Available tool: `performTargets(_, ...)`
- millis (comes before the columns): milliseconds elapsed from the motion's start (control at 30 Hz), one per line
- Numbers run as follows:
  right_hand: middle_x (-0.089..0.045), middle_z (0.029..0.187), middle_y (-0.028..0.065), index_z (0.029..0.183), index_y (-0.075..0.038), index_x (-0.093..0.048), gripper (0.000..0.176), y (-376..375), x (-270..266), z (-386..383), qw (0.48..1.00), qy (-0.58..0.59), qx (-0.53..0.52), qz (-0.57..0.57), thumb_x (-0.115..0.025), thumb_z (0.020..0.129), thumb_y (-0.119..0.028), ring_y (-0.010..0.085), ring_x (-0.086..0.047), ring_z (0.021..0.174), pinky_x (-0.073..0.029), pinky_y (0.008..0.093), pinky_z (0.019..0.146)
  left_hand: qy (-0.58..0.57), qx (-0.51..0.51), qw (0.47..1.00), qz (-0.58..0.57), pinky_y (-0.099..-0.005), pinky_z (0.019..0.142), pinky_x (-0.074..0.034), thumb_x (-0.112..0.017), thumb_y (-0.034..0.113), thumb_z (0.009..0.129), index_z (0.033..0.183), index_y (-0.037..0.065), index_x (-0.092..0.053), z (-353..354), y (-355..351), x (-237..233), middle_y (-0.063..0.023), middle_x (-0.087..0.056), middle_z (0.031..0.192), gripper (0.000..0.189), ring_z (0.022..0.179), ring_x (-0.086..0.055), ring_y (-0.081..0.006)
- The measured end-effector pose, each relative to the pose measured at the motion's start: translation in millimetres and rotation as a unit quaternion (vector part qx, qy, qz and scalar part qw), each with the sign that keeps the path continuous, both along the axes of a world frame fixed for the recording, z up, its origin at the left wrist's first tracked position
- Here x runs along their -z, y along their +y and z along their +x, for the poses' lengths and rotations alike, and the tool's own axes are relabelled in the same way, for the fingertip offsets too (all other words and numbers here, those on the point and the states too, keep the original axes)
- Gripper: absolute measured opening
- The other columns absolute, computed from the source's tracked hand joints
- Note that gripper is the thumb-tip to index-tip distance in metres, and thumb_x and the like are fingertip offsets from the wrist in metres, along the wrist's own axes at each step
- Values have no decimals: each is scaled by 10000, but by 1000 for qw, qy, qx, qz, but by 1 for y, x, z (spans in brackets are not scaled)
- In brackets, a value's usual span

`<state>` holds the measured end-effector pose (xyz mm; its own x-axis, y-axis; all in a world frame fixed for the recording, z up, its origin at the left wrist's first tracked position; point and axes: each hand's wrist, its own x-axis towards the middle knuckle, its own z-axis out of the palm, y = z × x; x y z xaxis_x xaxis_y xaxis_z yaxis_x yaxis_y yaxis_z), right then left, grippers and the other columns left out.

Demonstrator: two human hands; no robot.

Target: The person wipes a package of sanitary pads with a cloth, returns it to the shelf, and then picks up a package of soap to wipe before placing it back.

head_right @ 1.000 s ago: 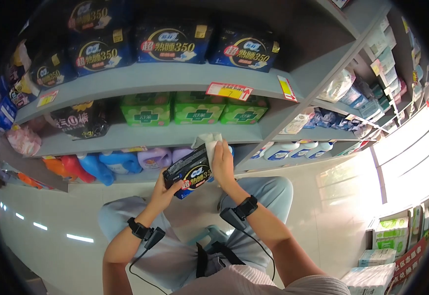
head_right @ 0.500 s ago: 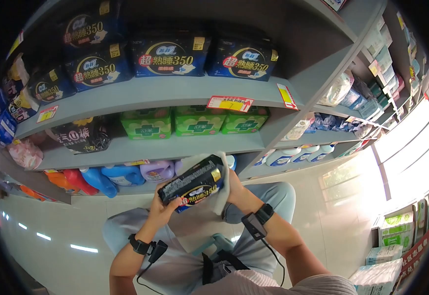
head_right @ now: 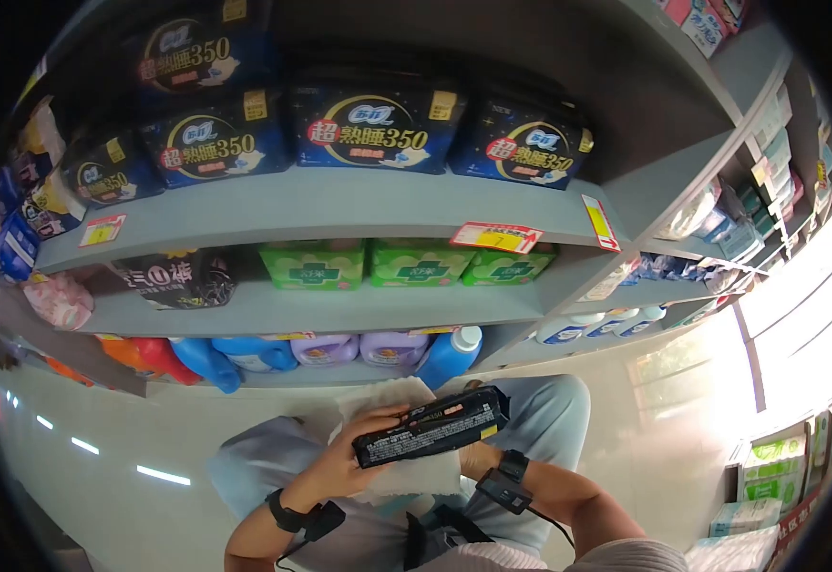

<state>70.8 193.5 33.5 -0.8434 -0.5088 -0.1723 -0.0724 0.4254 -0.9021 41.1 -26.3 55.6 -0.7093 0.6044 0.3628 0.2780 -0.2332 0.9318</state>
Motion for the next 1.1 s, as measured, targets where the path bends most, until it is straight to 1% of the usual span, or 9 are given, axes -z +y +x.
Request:
performTargets(167,-389,1309,154,1302,3,-291,530,19,26,-22,996,-34,-41,-67,-323,919,-362,243,-444,1149,-323,381,1009,31,-55,995,-83,-417,1001,-289,-620,-34,724,1166,59,-410,-2,-16,1,-175,-458,1229,499,1174,-426,-297)
performTargets(267,-394,1306,150,1302,-1,-294,530,31,29,-31,996,16,-61,-57,-327,918,-365,243,-454,1139,-333,378,1002,45,-84,994,-53,-481,1051,-112,-624,56,751,1158,84,-423,-2,-18,12,-136,-512,1193,454,1156,-450,-275)
performTargets(333,-422,1278,94,1293,-5,-327,490,34,11,-38,861,-288,138,-397,-423,915,-301,160,-456,1117,-371,310,956,26,-95,994,-47,-475,1055,-116,-620,37,753,1156,81,-399,-3,-20,14,-149,-534,1149,462,1142,-457,-290)
performTargets(467,-404,1288,94,1318,-5,-292,572,57,-19,-30,843,-245,185,-442,-475,895,-342,146,-422,1138,-346,280,960,-76,-80,993,-50,-342,943,-364,-599,32,800,1170,37,-361,2,-19,-8,-178,-438,1220,440,1131,-440,-237)
performTargets(533,-358,1321,93,1362,-53,-228,691,65,-68,-17,857,-333,76,-387,-515,857,-428,156,-359,1194,-299,268,983,-72,-66,993,-68,-330,929,-376,-600,30,799,1187,36,-351,4,-13,-30,-170,-431,1224,461,1133,-436,-228)
performTargets(667,-278,1372,107,1387,-91,-178,839,82,-102,-23,980,-56,-26,-189,-617,775,-460,180,-259,1261,-224,300,1026,-45,-67,991,-106,-313,937,-367,-590,12,802,1219,31,-349,5,2,-81,-141,-442,1215,482,1119,-446,-214)
performTargets(800,-379,1309,122,1339,-67,-307,709,107,-143,-7,990,78,54,-100,-649,780,-337,200,-363,1200,-287,322,996,-5,-122,984,-132,-309,928,-377,-599,14,797,1242,42,-321,-7,11,-121,-136,-444,1191,525,1095,-455,-198)
performTargets(833,-489,1201,113,1273,-46,-407,586,113,-143,-3,985,80,97,-121,-635,793,-292,196,-472,1091,-371,317,928,-6,-124,987,-98,-308,920,-385,-596,17,800,1252,48,-304,-8,17,-141,-126,-448,1183,540,1092,-452,-191)
performTargets(1100,-587,959,58,1109,-15,-516,373,163,-119,24,958,-13,204,-200,-590,823,-242,117,-539,863,-449,269,762,111,-257,960,-19,-303,951,-351,-554,55,840,1276,50,-293,-91,34,-244,-83,-467,1183,508,1087,-445,-149)
